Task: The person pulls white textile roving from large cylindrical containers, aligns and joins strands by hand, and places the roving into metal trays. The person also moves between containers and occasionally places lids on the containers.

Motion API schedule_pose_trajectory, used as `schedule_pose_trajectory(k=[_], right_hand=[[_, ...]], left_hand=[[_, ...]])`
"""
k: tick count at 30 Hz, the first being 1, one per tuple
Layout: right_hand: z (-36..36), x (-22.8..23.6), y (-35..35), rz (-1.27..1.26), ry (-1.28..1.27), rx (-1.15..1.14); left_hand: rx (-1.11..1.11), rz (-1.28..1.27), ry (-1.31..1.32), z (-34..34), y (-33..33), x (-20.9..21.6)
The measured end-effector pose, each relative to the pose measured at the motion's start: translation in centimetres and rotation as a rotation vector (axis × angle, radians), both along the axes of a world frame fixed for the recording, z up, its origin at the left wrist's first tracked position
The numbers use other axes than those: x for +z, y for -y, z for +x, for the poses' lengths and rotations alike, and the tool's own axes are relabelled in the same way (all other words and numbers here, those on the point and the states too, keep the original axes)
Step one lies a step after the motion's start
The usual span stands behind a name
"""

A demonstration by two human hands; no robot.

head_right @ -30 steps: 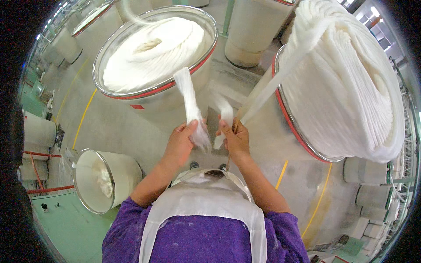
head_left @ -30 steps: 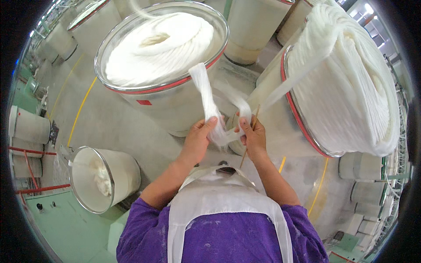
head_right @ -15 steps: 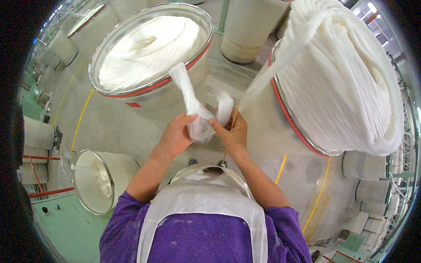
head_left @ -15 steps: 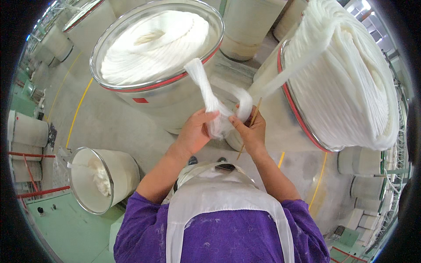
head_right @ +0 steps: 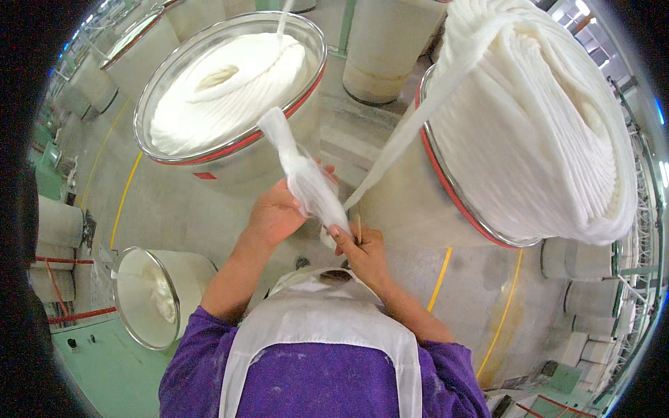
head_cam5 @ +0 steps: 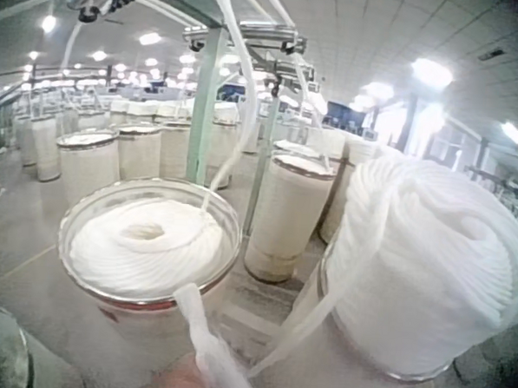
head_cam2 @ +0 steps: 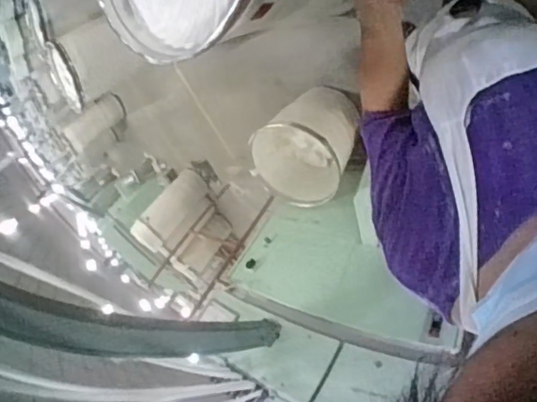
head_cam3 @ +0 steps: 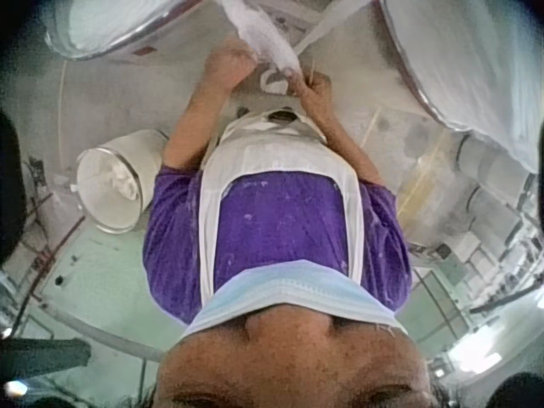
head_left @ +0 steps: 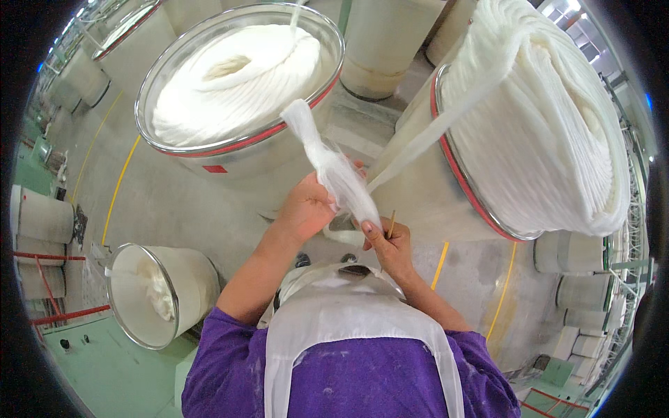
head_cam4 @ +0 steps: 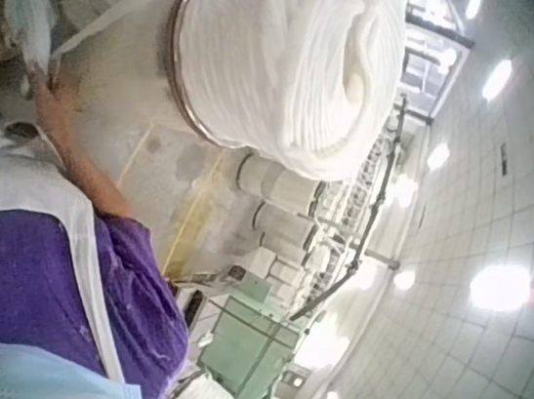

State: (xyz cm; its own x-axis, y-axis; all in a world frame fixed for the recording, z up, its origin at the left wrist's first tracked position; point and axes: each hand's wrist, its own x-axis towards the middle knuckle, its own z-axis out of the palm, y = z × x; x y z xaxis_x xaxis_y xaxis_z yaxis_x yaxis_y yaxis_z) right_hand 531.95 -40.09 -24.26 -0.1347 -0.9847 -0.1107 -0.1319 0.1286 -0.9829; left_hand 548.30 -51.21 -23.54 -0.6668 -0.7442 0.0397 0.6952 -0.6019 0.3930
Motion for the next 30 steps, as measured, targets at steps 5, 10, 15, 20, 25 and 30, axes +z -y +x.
schedule_pose_trajectory(k=[5, 10, 15, 20, 25, 30], right_hand=[[-0.2, -0.6, -0.6, 0.037, -0.09, 0.047], [-2.1, 0.2, 0.9, -0.214, -0.406, -0.058], [-6.0, 3.3, 1.5, -0.34, -0.02, -0.2], [-5.2, 5.1, 0.4, -0.715, 0.124, -0.095], [-2.8, 4.6, 1.3, -0.827, -0.439, 0.088], [-1.9, 4.2, 1.7, -0.845, -0.748, 0.18]], left_hand=[[0.164, -0.052, 0.227, -1.0, -1.0, 1.8], [0.189, 0.012, 0.235, -2.1, -1.8, 2.4], [0.184, 0.09, 0.219, -1.8, -1.7, 3.1], [0.135, 0.141, 0.168, -1.6, -1.6, 4.3], [0.09, 0.203, 0.082, -1.4, -1.6, 5.0], [0.102, 0.153, 0.105, -1.2, -1.8, 4.4]])
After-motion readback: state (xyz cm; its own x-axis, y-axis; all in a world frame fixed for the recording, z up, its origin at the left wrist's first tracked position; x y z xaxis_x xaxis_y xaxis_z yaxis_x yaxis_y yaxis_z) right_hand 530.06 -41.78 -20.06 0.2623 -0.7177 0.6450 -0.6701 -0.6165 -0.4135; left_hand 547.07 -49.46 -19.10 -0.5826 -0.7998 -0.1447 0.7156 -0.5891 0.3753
